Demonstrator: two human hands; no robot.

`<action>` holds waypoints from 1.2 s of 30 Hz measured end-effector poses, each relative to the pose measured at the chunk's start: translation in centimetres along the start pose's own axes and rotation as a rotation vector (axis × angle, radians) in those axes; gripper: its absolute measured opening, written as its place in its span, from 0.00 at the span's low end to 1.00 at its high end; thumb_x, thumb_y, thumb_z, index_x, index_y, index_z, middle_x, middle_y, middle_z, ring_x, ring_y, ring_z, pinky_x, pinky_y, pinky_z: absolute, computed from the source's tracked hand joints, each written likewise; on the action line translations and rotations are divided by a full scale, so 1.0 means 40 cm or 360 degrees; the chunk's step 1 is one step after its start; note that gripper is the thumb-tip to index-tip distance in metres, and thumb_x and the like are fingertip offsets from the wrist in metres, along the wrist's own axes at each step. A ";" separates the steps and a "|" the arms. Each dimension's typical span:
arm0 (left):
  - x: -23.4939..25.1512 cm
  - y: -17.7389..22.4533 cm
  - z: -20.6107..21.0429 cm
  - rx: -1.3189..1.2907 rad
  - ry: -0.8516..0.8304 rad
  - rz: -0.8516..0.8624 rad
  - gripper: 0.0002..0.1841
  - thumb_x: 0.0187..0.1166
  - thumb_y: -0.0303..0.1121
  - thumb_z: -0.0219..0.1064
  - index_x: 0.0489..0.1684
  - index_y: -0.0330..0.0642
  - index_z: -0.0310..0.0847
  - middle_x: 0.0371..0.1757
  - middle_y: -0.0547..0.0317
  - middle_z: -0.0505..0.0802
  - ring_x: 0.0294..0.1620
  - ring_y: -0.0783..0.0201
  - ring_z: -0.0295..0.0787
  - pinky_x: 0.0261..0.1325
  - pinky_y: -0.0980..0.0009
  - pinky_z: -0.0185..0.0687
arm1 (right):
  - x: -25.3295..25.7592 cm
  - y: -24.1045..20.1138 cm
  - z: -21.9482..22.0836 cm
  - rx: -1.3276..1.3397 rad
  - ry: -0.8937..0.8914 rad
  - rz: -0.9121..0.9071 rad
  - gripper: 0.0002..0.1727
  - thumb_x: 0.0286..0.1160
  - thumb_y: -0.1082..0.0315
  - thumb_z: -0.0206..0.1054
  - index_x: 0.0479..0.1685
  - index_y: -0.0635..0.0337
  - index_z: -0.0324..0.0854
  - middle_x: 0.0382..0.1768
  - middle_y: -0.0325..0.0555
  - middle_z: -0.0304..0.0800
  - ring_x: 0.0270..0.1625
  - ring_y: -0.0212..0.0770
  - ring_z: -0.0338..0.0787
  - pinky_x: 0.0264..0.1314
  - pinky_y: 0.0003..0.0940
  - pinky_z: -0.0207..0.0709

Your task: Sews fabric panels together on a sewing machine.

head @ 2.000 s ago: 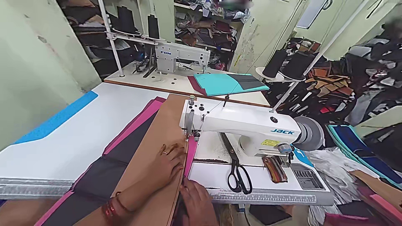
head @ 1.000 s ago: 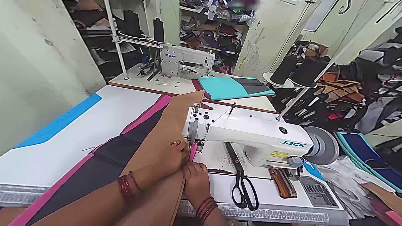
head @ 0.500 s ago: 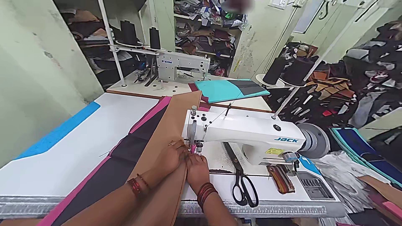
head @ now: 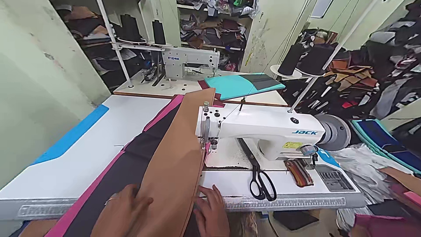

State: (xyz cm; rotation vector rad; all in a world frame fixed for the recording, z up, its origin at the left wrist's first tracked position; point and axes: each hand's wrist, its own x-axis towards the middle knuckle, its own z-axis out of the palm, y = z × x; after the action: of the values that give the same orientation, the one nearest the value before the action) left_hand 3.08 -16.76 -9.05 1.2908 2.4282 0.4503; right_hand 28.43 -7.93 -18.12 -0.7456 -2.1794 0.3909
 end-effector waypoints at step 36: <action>0.151 0.267 0.109 0.0552 -0.0384 0.1150 0.23 0.91 0.39 0.50 0.79 0.44 0.77 0.85 0.54 0.77 0.90 0.46 0.64 0.86 0.38 0.55 | 0.058 -0.009 0.004 -0.0549 0.0132 -0.0640 0.15 0.74 0.71 0.58 0.37 0.51 0.94 0.45 0.37 0.99 0.56 0.39 0.95 0.70 0.44 0.80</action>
State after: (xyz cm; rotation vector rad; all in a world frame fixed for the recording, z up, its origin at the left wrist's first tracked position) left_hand 9.63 -5.49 -9.23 2.2261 1.8306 0.0273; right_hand 26.99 -6.76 -16.69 -0.4712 -2.2733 -0.2223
